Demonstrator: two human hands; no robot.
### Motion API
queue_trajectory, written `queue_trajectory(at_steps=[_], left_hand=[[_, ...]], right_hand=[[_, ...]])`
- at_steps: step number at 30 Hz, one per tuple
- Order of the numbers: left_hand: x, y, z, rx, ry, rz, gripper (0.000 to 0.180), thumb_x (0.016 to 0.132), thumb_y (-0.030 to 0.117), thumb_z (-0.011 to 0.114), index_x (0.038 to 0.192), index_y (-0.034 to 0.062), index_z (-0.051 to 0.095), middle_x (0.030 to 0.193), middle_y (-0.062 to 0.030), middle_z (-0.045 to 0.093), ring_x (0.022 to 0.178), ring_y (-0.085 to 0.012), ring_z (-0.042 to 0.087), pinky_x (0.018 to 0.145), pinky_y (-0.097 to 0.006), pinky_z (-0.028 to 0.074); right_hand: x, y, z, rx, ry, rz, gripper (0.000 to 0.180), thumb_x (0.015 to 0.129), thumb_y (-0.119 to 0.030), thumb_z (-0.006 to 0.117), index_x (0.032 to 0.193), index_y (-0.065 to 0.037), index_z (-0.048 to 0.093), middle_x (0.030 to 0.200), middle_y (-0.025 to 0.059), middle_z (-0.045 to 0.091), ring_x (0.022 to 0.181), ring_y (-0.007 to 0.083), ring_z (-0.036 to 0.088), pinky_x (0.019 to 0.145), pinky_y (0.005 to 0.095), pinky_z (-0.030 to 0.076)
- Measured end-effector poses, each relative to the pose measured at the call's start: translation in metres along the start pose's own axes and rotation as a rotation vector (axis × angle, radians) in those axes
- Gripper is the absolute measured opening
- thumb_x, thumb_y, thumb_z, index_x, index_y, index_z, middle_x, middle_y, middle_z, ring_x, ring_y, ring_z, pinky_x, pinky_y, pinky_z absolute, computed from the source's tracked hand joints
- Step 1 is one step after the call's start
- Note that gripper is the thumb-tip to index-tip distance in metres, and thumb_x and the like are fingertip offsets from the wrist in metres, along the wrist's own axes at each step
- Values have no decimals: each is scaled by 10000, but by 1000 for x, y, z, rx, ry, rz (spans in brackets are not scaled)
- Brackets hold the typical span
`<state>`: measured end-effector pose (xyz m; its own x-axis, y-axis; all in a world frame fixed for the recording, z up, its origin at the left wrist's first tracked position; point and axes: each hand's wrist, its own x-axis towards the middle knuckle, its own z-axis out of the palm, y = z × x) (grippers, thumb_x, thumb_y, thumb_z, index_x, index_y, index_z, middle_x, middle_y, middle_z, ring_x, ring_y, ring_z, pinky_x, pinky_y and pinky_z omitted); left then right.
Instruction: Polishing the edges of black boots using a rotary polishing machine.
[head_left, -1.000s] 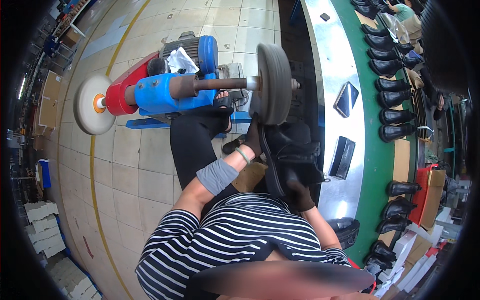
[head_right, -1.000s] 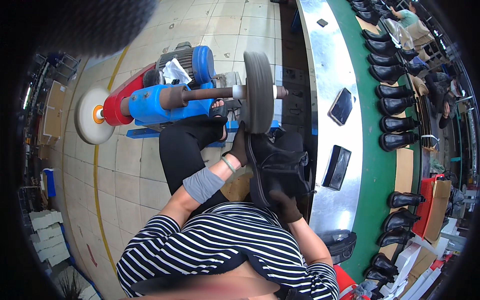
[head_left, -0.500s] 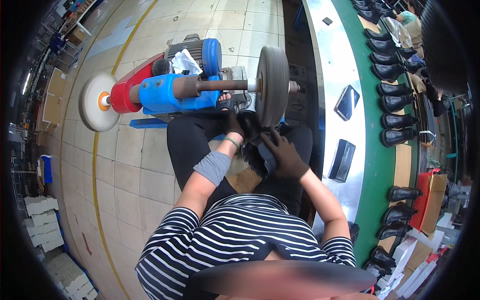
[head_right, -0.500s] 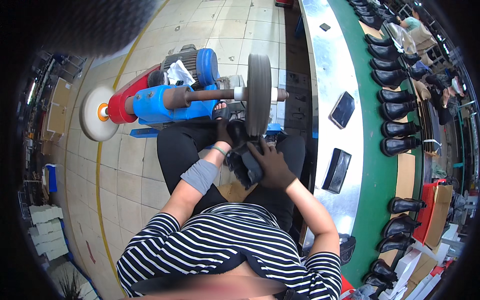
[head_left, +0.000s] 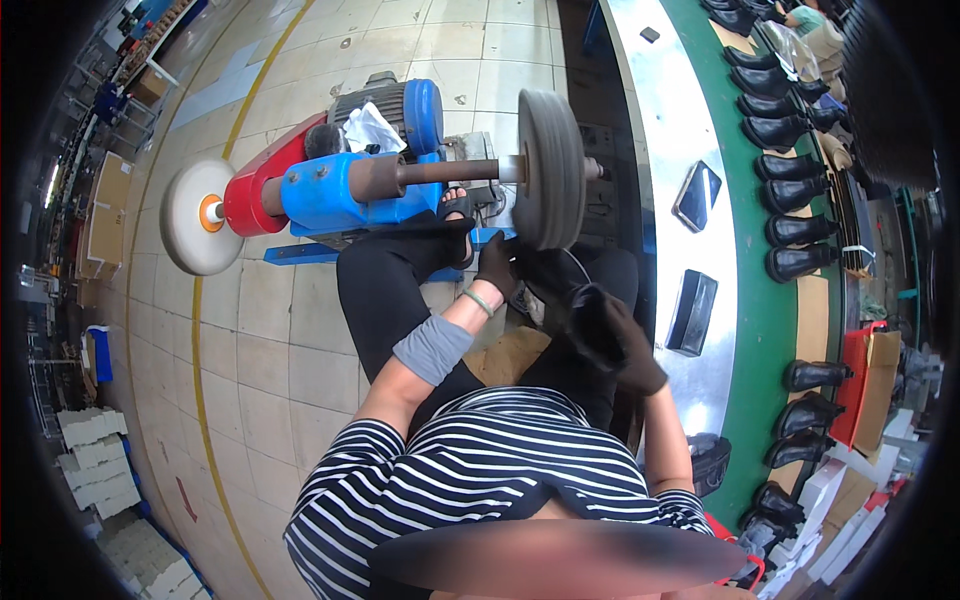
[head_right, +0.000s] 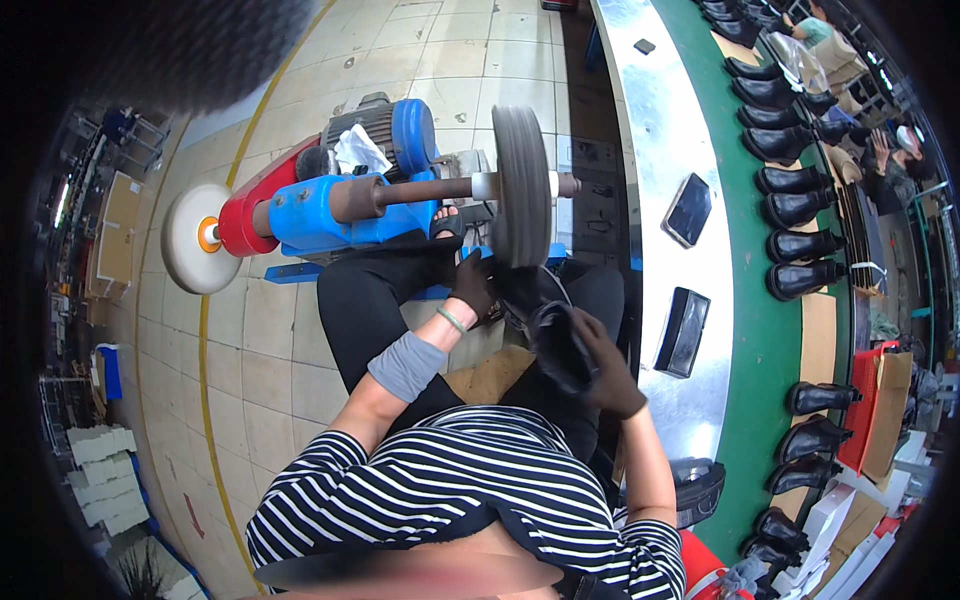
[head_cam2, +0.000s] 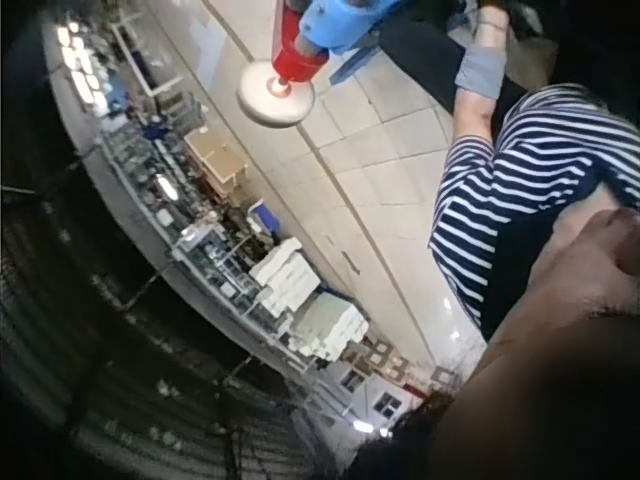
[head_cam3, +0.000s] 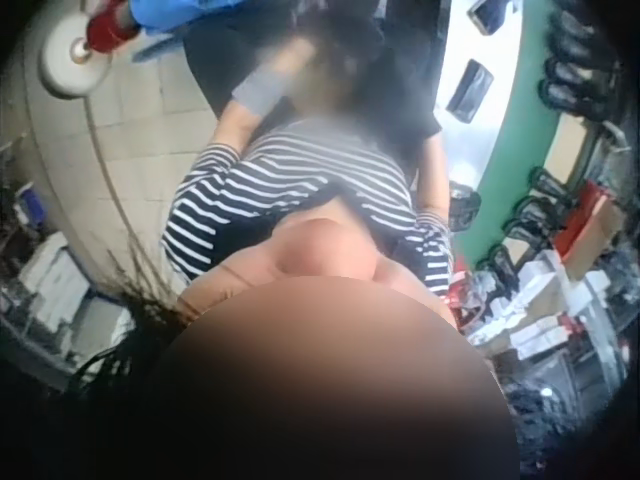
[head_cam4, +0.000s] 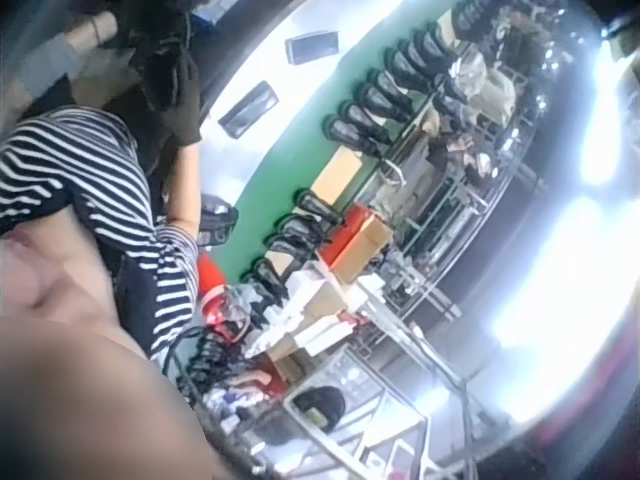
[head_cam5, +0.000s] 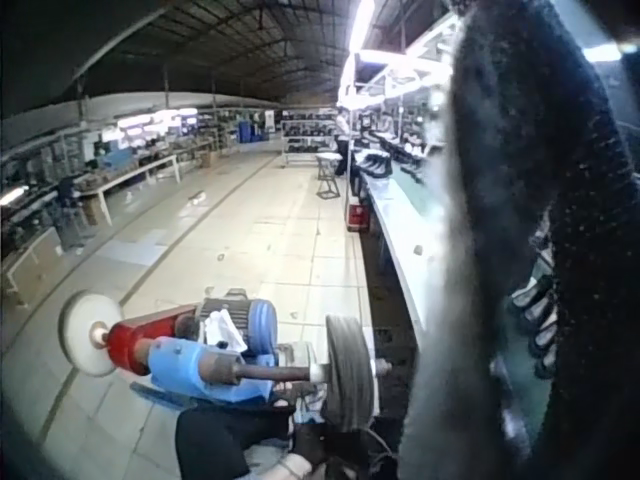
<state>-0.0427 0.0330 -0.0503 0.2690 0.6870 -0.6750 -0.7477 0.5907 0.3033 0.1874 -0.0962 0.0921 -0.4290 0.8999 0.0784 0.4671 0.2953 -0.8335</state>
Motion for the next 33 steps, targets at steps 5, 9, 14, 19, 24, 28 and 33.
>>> queue_trajectory(at_steps=[5,9,14,19,24,28,33], left_hand=[[-43,9,-7,6,-361,-101,425,965,330,393,1099,-25,584,1131,-133,617,1030,-225,595,920,-375,467],[-110,28,-6,664,-825,242,333,948,146,458,1201,-59,528,1179,-149,603,1048,-195,604,930,-317,476],[-128,13,-57,-57,-615,-426,411,936,197,495,1264,-49,475,1157,-155,613,1018,-228,627,956,-333,474],[-145,-7,-6,722,-647,12,554,874,189,568,1373,38,378,1286,-116,516,1111,-181,554,958,-301,444],[-105,-3,19,778,-541,-80,727,786,269,659,1413,108,330,1314,-59,460,1176,-142,458,935,-269,406],[-72,3,42,748,-538,-148,684,810,230,655,1405,106,340,1258,-66,486,1145,-157,505,954,-306,434],[-38,33,21,537,-334,-360,428,895,180,567,1298,80,465,1226,-98,540,1135,-199,534,966,-342,461]], right_hand=[[-60,39,-48,389,126,376,770,596,-50,736,1313,-1,460,1321,137,501,1177,271,515,993,389,426],[-46,55,-24,1272,276,402,791,585,-3,634,1343,7,407,1240,161,556,1094,269,576,919,381,484],[1,32,74,1077,313,509,641,788,-104,596,1379,-36,357,1291,159,503,1154,281,520,974,392,426],[-2,62,150,-335,535,7,385,913,-146,506,1255,16,433,1307,212,444,1221,300,425,1021,361,353],[40,86,128,-12,644,137,284,915,-137,492,1174,-22,501,1237,209,483,1160,302,463,994,346,374],[84,161,114,774,650,150,324,903,-154,509,1195,-12,500,1138,150,559,1040,245,560,936,344,436],[137,143,101,1696,339,506,278,932,-174,447,1156,-44,549,1079,153,621,919,265,631,823,365,516]])
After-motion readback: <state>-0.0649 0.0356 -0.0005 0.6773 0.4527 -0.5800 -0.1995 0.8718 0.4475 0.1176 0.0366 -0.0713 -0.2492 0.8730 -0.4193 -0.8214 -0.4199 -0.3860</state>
